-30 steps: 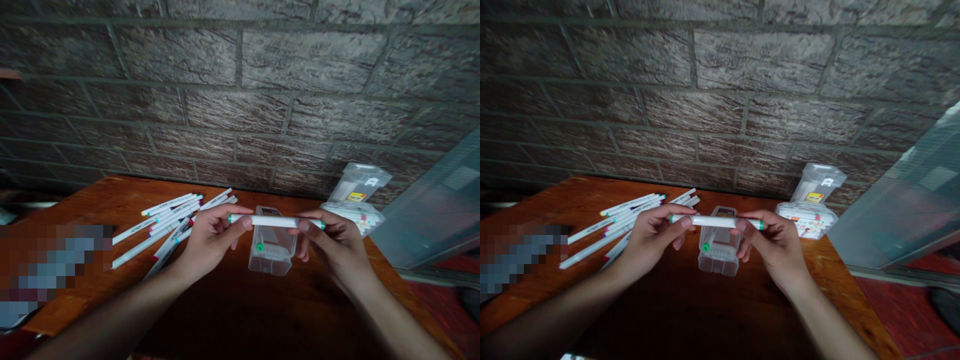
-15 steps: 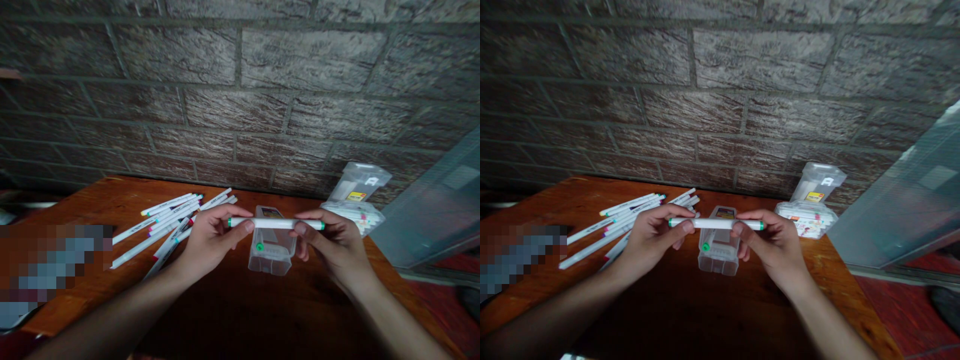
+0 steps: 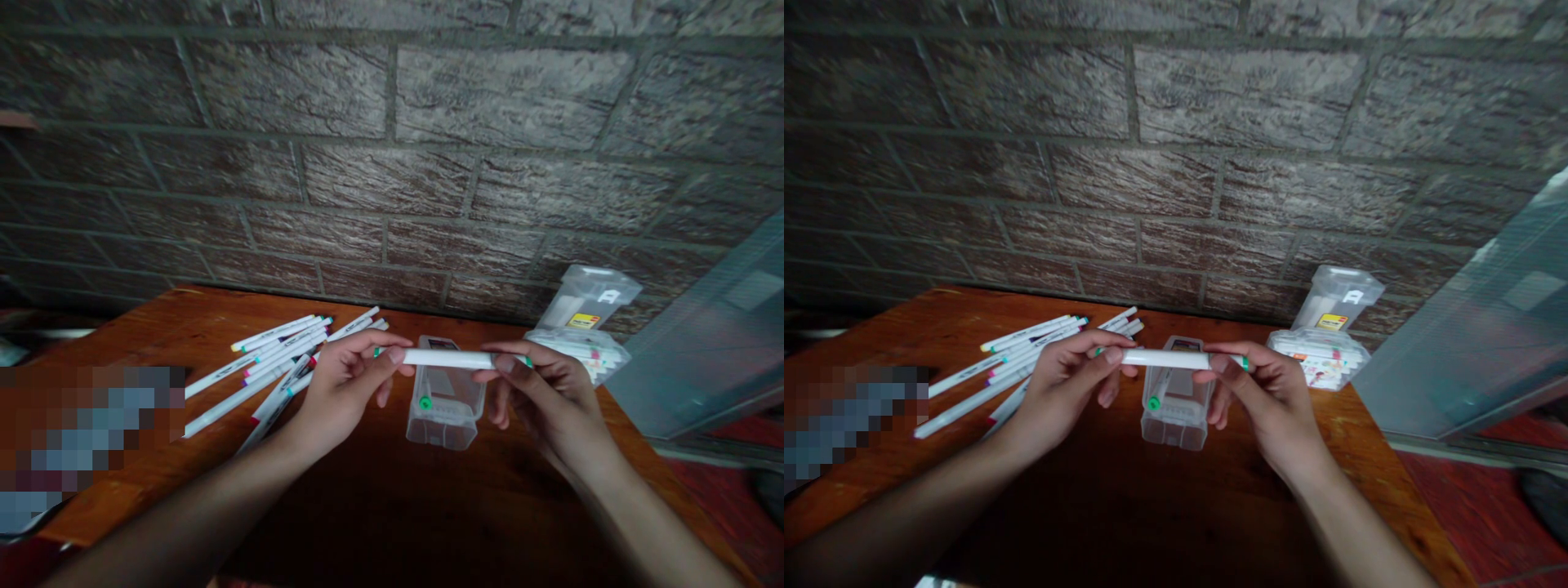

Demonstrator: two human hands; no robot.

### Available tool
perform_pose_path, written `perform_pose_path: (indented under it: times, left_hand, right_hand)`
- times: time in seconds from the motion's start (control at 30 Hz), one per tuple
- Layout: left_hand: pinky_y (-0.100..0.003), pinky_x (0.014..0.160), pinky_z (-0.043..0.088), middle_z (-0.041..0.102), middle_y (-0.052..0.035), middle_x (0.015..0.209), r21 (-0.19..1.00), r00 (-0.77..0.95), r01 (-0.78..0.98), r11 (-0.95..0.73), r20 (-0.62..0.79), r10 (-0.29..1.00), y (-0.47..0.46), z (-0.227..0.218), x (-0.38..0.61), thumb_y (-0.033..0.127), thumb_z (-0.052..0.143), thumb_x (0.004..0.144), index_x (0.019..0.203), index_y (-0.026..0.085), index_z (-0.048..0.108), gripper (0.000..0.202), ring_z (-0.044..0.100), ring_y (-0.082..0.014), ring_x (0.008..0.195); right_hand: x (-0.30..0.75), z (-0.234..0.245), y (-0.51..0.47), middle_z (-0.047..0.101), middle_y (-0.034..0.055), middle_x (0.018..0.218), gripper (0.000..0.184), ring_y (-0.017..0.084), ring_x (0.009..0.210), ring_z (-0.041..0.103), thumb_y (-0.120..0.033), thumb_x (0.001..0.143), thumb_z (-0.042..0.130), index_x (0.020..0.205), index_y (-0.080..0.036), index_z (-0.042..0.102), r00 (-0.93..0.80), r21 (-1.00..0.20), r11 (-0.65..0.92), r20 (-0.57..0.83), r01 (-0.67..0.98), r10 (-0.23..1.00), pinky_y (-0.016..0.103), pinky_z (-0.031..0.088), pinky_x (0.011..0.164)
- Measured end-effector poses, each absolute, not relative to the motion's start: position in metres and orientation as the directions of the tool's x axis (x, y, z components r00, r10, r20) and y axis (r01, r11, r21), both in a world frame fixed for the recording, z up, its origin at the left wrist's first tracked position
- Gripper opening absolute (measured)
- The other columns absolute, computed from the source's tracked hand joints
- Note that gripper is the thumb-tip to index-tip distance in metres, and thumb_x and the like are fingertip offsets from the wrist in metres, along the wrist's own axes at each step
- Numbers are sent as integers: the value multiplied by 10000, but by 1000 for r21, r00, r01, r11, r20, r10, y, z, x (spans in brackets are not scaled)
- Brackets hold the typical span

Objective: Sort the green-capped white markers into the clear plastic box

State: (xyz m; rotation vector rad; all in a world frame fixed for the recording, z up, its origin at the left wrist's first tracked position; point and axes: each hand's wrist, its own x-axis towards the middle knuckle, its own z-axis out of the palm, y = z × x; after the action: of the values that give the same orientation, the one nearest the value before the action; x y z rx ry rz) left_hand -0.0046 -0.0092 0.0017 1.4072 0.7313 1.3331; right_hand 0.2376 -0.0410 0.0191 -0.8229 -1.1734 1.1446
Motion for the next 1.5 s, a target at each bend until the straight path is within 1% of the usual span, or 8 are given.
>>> perform_pose_path:
  times: [0.2,0.4,0.53,0.73,0.97,1.33,1.5]
  left_hand:
    - [-232,483,412,774,-39,772,921,209,-275,-275,337,918,-8,0,-4,380,775,980,1051,175,836,224,538,-85,475]
    - [-238,480,419,818,-78,849,917,215,-305,-258,330,919,-9,1,-4,392,750,995,1091,168,836,258,540,-92,485]
    - [-242,481,423,827,-91,872,920,210,-312,-237,310,927,-8,1,-5,406,753,986,1098,160,834,281,538,-96,485]
    - [-243,488,423,826,-89,856,918,208,-336,-212,292,934,-8,1,-5,410,752,985,1107,153,831,295,540,-96,481]
    - [-242,494,421,823,-81,848,911,213,-359,-202,291,933,-8,1,-5,403,734,1006,1108,156,834,285,551,-94,486]
    - [-235,489,438,817,-87,812,903,209,-387,-186,282,936,-9,2,-4,407,734,995,1085,132,835,307,556,-101,481]
    - [-228,492,445,818,-89,807,901,213,-396,-179,280,936,-9,4,-4,404,728,995,1083,135,834,302,564,-100,488]
  right_hand:
    - [237,20,-41,867,91,808,209,152,404,687,-354,858,922,1025,-232,894,-20,-931,246,261,-269,965,225,554,384]
    - [237,23,-43,868,106,809,218,158,395,679,-374,858,906,1002,-211,887,-13,-933,217,231,-288,973,232,546,379]
    - [237,24,-43,868,106,803,201,166,390,683,-359,865,881,994,-204,880,-25,-928,206,224,-311,974,238,551,373]
    - [236,28,-43,863,116,786,176,184,379,680,-325,853,852,961,-188,879,-35,-917,197,223,-347,974,258,562,361]
    - [239,22,-42,868,122,816,200,189,404,702,-262,920,741,1037,-184,883,-54,-902,191,229,-388,972,252,568,377]
    - [240,25,-43,860,119,783,236,202,402,709,-230,893,694,1021,-160,879,-72,-893,182,231,-411,970,260,573,387]
    - [242,23,-41,862,123,794,258,203,409,713,-223,908,663,1036,-158,877,-82,-891,183,236,-415,968,259,575,393]
